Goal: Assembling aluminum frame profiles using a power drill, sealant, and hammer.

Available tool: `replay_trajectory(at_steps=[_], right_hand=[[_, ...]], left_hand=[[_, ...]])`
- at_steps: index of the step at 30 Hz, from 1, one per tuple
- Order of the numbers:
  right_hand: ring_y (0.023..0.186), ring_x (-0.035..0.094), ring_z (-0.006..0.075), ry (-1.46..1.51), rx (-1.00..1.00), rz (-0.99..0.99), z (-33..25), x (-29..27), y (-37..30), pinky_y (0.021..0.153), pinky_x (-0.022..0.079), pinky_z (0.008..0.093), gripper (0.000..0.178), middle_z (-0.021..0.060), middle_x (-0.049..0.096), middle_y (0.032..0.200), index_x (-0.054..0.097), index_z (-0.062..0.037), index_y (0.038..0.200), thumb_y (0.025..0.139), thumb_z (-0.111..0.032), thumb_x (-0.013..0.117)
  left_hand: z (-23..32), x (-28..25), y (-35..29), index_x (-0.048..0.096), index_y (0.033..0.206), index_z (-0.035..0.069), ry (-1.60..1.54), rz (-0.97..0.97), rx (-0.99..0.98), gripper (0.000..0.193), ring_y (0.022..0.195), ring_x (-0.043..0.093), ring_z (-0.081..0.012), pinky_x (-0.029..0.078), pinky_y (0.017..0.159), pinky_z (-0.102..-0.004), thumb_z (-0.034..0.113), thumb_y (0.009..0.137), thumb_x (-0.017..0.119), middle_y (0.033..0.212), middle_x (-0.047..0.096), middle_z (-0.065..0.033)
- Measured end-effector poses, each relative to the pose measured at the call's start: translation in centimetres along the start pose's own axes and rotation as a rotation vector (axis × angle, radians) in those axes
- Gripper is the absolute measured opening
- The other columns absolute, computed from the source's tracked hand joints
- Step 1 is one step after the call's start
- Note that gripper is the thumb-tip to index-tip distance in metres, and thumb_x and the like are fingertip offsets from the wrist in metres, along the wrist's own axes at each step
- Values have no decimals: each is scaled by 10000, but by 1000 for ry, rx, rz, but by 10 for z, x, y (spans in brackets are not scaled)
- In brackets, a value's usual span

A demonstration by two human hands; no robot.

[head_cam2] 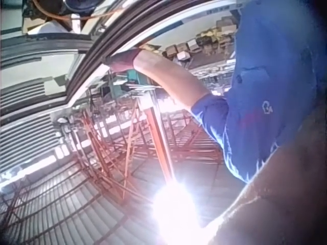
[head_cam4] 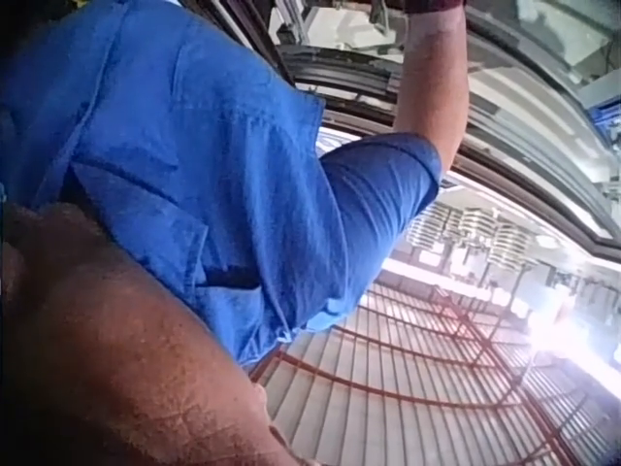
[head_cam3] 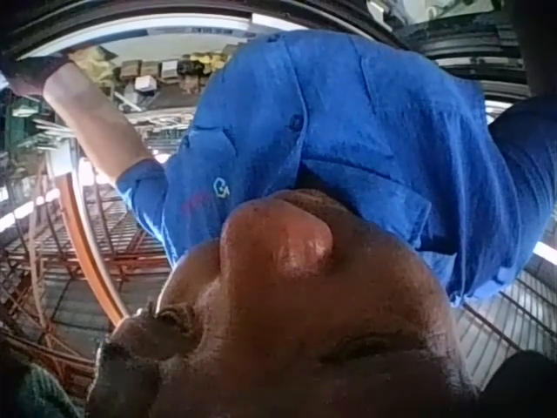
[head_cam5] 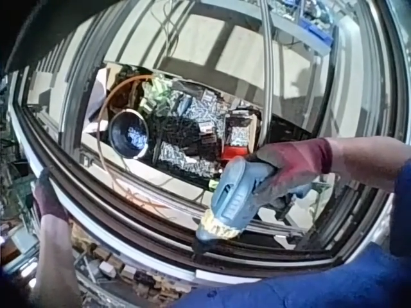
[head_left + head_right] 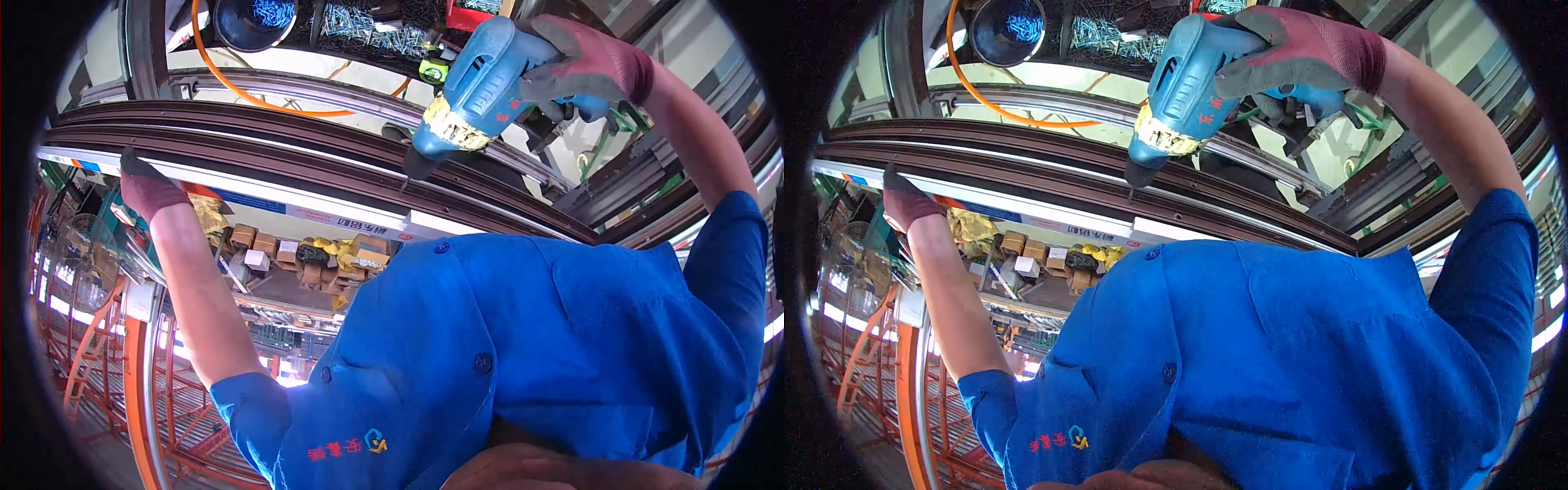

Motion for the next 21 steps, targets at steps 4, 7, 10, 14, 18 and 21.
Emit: replay_trajectory(at_steps=[4, 7, 10, 14, 18, 21], right_hand=[[903, 765, 194, -107, -30, -60, -9, 17, 9, 828, 618, 360, 776, 192, 731, 1181, 426, 61, 1570, 949, -206, 807], [1049, 742, 208, -128, -35, -55, -17, 22, 16, 865, 609, 366, 728, 171, 724, 1187, 522, 48, 1495, 912, -246, 844], [1047, 751, 228, 120, 163, -201, -3, -3, 6, 876, 619, 384, 661, 164, 722, 1169, 537, 31, 1471, 928, -244, 798], [732, 773, 203, 114, -120, -383, -11, -7, 6, 603, 600, 344, 262, 106, 779, 850, 720, 22, 1181, 1039, -196, 754], [743, 771, 192, 233, -177, -366, -29, 2, 2, 622, 601, 327, 213, 118, 798, 886, 769, 8, 1084, 1028, -198, 771], [745, 768, 179, 222, -146, -364, -22, 2, 0, 634, 604, 322, 224, 119, 805, 917, 777, 9, 1053, 1015, -211, 792]], left_hand=[[1, -2, 2, 728, 1166, -58, 46, 8, 5, 321, 990, 751, -321, 630, 893, -427, 196, 988, 646, 1149, 753, -169], [7, -4, -9, 750, 1149, -43, 117, 21, 32, 327, 967, 759, -301, 634, 878, -421, 226, 997, 643, 1133, 768, -157], [25, 0, -39, 753, 1180, -53, 236, 114, 91, 363, 974, 744, -281, 614, 870, -396, 248, 1016, 636, 1136, 759, -141], [26, 18, -49, 756, 1178, -53, 189, 70, 107, 371, 953, 741, -272, 607, 867, -386, 261, 1019, 638, 1140, 762, -144], [13, -1, -9, 770, 1144, -58, 176, 3, 132, 382, 936, 733, -240, 595, 867, -362, 280, 1024, 637, 1097, 774, -131], [10, -6, 2, 775, 1153, -54, 200, -9, 145, 388, 933, 736, -242, 595, 868, -365, 284, 1025, 634, 1098, 778, -132]])
Point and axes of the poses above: each hand's wrist, its own y-axis towards the middle knuckle, its own x-axis out of the palm, z = x × y, the point moved 9 cm from there along y, towards the middle knuckle
